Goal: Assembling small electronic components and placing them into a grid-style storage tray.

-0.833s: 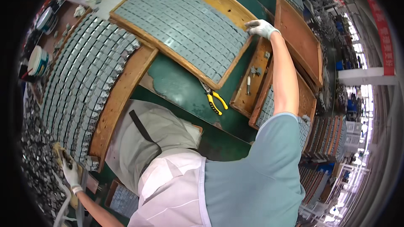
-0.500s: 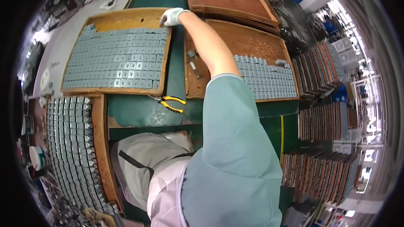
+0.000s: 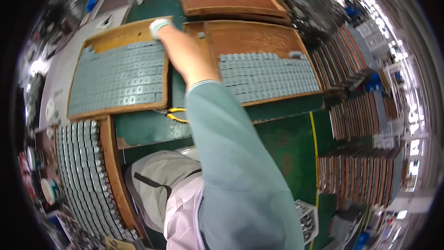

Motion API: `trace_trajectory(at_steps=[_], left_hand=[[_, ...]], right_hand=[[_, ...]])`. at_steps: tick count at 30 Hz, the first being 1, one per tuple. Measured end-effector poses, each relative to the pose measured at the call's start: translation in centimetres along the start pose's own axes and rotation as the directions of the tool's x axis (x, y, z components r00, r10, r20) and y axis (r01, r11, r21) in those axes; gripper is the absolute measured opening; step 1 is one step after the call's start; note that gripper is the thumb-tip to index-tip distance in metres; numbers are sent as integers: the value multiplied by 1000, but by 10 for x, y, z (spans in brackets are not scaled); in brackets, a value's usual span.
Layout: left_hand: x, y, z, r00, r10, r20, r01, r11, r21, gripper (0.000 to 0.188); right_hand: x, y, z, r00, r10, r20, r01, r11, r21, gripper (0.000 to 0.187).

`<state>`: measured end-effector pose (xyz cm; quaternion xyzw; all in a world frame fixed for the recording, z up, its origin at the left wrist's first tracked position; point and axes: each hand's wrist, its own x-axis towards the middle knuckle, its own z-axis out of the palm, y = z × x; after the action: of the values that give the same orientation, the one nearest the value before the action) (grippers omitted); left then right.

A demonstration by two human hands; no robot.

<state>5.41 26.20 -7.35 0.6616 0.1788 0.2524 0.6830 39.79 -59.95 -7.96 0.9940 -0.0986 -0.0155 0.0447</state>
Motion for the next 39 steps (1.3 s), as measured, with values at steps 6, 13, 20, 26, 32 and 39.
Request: trace_trajectory(at_steps=[6, 13, 20, 26, 32, 39], left_hand=[[50, 27, 126, 951, 21, 308, -4, 998, -59, 52], [10, 68, 130, 965, -2, 263, 3, 1000, -5, 57], [-75, 47, 191, 867, -351, 355, 474, 800, -368, 14], [-110, 21, 210, 907, -387, 164, 411, 733, -542, 21], [-121, 25, 191, 890, -438, 128, 452, 806, -383, 24], [-116, 17, 177, 905, -354, 238, 407, 882, -236, 39]], right_hand=[[0, 20, -19, 906, 325, -269, -221, 908, 355, 24], [-86, -140, -96, 941, -97, -324, 336, 365, 868, 34], [-247, -281, -111, 641, -762, 86, -79, 46, 996, 32], [-304, -391, -80, 605, -793, 72, -386, -213, 898, 30], [-317, -440, -57, 601, -793, 103, -404, -191, 894, 29], [-310, -445, -63, 520, -845, 129, -432, -129, 893, 43]])
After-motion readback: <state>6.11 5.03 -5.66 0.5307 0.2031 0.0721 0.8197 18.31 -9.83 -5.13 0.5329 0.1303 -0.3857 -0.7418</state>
